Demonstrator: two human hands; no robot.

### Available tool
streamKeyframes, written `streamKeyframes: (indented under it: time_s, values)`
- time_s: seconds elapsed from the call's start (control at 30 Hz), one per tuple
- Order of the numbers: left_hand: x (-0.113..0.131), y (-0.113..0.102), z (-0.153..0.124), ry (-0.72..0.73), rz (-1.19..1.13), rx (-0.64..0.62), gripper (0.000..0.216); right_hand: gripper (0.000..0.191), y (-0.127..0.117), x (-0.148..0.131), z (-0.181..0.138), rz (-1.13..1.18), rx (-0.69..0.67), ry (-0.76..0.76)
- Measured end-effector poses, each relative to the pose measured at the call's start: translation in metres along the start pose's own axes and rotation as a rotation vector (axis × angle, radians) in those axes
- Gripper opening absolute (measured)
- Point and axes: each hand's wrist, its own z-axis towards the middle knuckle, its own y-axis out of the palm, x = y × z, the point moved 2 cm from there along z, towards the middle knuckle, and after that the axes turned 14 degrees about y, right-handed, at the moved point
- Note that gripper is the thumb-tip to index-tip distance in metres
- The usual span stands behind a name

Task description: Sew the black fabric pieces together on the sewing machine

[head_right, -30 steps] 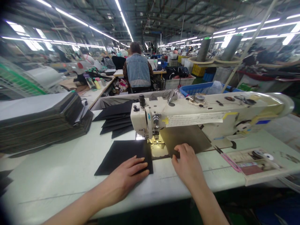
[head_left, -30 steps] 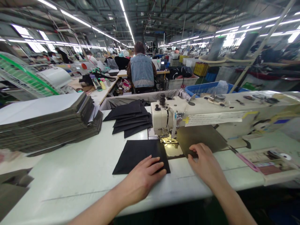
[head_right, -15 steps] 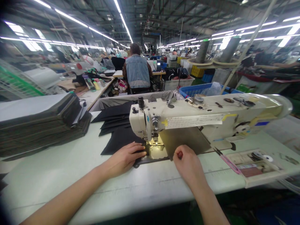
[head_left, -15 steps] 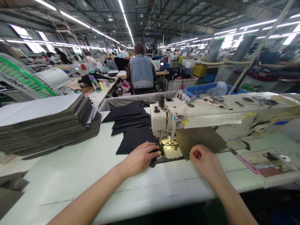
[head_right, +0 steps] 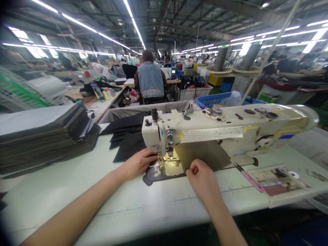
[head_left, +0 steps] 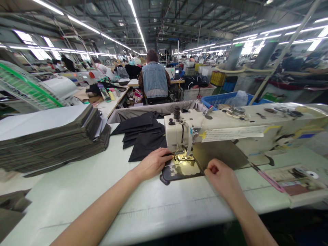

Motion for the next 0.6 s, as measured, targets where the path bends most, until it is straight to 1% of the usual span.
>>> streamKeyframes:
  time_s: [0.07,0.17,0.2,0.27,0.33,0.4,0.47,0.53,0.6]
  values:
    - [-0.001,0.002,-0.001,0.002,0.006,-0.003,0.041,0.013,-0.008,-0.003,0.003,0.11,-0.015,0.097]
    - [0.0,0.003,-0.001,-0.012,0.023,-0.018,0.04,0.016,-0.021,-0.008,0.007,0.314,0.016,0.165]
    - [0.001,0.004,-0.001,-0.025,0.03,-0.026,0.041,0.016,-0.025,-0.01,0.007,0.353,0.027,0.174]
    - [0.004,0.004,-0.002,-0.065,0.046,-0.052,0.042,0.016,-0.031,-0.014,0.007,0.34,0.063,0.166]
    - [0.006,0.005,-0.004,-0.122,0.061,-0.089,0.043,0.015,-0.038,-0.018,0.004,0.267,0.159,0.083]
    - [0.004,0.006,-0.008,-0.19,0.07,-0.121,0.042,0.015,-0.049,-0.022,-0.003,0.231,0.335,-0.073]
    - [-0.006,0.005,-0.012,-0.268,0.068,-0.128,0.042,0.014,-0.06,-0.026,-0.014,0.22,0.5,-0.251]
    - [-0.025,0.002,-0.015,-0.345,0.067,-0.113,0.041,0.012,-0.068,-0.029,-0.028,0.19,0.558,-0.376]
    - [-0.045,-0.003,-0.018,-0.412,0.087,-0.086,0.041,0.01,-0.069,-0.03,-0.043,0.144,0.491,-0.433]
